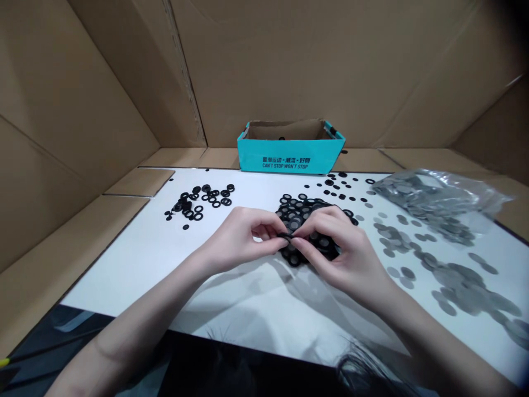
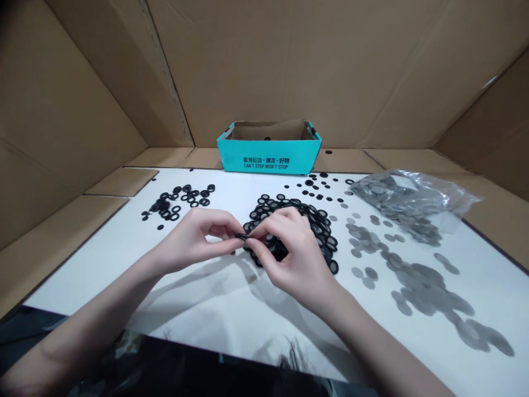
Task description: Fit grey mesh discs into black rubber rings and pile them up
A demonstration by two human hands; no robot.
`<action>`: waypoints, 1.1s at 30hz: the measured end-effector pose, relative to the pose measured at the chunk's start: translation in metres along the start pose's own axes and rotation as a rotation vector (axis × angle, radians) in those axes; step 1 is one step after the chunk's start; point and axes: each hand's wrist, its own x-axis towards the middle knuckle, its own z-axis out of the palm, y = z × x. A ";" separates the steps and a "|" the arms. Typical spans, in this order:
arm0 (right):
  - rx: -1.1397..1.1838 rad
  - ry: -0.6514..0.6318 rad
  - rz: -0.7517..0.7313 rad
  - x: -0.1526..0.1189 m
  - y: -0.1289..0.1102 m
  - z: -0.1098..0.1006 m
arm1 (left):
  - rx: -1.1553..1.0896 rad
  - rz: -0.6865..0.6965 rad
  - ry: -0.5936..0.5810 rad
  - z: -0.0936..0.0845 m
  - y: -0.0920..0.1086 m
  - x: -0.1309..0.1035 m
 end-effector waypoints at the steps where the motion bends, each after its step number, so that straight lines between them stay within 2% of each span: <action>1: -0.010 -0.006 -0.011 0.000 0.001 -0.001 | -0.011 -0.009 0.011 0.000 0.000 0.000; 5: -0.047 0.002 -0.042 0.000 0.005 -0.002 | 0.003 0.001 0.022 0.002 0.001 -0.001; 15: 0.038 0.037 0.021 -0.001 -0.001 -0.002 | 0.018 0.010 -0.039 0.005 0.004 0.000; 21: -0.004 -0.038 0.016 -0.001 0.006 -0.001 | -0.045 -0.065 -0.007 0.005 -0.002 0.000; 33: -0.044 -0.022 -0.007 0.000 0.005 -0.002 | 0.137 0.076 -0.028 0.004 0.001 0.001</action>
